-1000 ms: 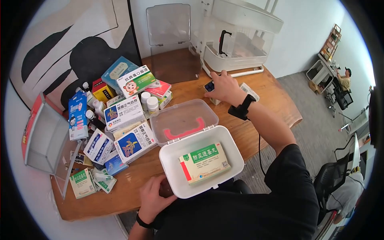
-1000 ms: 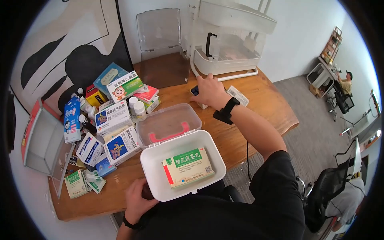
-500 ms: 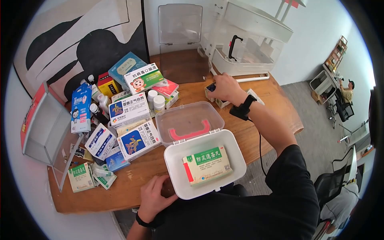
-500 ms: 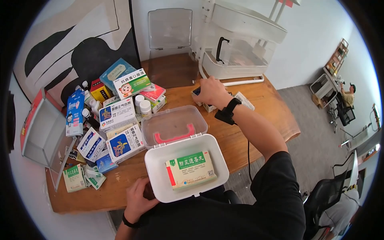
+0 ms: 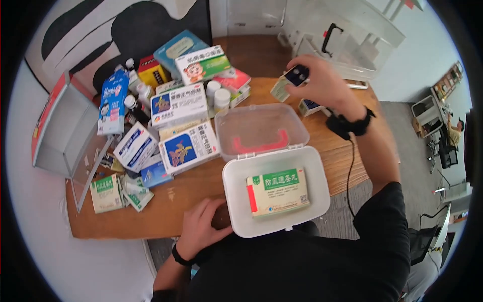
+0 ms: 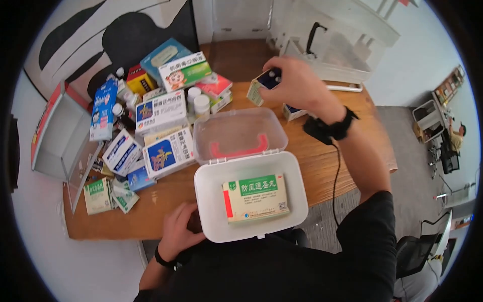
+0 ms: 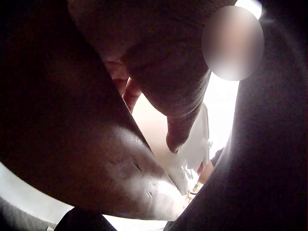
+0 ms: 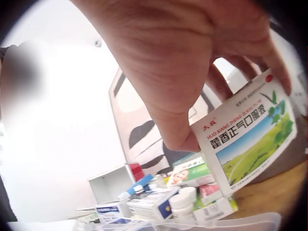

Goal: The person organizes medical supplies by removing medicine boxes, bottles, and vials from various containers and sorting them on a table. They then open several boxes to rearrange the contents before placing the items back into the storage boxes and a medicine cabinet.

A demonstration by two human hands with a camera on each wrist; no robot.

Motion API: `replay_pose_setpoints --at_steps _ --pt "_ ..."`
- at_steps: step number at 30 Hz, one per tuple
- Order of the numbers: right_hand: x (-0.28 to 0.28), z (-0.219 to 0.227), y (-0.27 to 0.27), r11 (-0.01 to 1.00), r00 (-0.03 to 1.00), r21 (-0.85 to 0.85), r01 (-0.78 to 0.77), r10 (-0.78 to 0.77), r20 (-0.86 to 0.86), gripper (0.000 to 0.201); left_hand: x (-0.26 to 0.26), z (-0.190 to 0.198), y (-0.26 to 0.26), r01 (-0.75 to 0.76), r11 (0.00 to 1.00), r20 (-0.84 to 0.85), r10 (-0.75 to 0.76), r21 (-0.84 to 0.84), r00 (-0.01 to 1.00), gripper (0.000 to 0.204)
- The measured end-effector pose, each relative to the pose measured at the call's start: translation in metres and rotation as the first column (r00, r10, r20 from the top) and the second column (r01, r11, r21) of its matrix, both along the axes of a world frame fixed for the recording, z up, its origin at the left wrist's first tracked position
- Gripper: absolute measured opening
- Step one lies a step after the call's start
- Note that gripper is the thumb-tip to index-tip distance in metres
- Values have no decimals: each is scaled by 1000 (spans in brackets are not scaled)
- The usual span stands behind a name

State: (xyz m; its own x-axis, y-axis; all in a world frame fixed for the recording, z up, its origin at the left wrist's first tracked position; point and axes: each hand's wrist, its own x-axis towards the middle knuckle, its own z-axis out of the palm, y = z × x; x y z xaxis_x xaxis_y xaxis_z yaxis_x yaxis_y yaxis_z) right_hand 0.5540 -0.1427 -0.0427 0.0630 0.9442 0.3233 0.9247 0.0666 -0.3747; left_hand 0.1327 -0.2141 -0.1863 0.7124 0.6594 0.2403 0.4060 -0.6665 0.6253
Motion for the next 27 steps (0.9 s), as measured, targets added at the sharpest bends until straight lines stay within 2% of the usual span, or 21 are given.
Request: replay_pose_setpoints --at_steps 3,5,7,9,10,11,13,18,27 --pt "-34 28 -38 968 980 150 -200 198 27 50 -1 -5 -1 3 1000 6 -3 -9 1000 62" --pt "-61 54 -68 949 950 38 -312 312 -8 55 -1 -7 1 14 1000 23 -15 26 1000 63" --pt "-84 59 -91 883 881 -13 -470 467 -76 61 -1 -7 2 16 999 20 -16 33 1000 63" --pt "-102 51 -104 789 789 -36 -613 609 -82 65 0 -8 2 19 999 21 -20 38 1000 63" --pt "-108 41 -109 741 745 -92 -665 652 -139 70 0 -9 1 21 999 37 -23 36 999 62" --pt "-113 33 -110 738 743 -95 -668 654 -143 70 -1 -9 1 22 999 55 -24 35 998 62" --pt "-122 19 -110 620 652 -203 -758 728 -210 66 -1 -5 1 25 999 43 -27 42 999 62" --pt "-134 -5 -99 588 623 -215 -780 763 -172 61 -1 -4 1 28 998 48 -31 59 998 62" --pt "-134 -29 -88 510 566 -259 -820 791 -234 58 -2 -7 -1 18 997 46 -21 71 999 63"
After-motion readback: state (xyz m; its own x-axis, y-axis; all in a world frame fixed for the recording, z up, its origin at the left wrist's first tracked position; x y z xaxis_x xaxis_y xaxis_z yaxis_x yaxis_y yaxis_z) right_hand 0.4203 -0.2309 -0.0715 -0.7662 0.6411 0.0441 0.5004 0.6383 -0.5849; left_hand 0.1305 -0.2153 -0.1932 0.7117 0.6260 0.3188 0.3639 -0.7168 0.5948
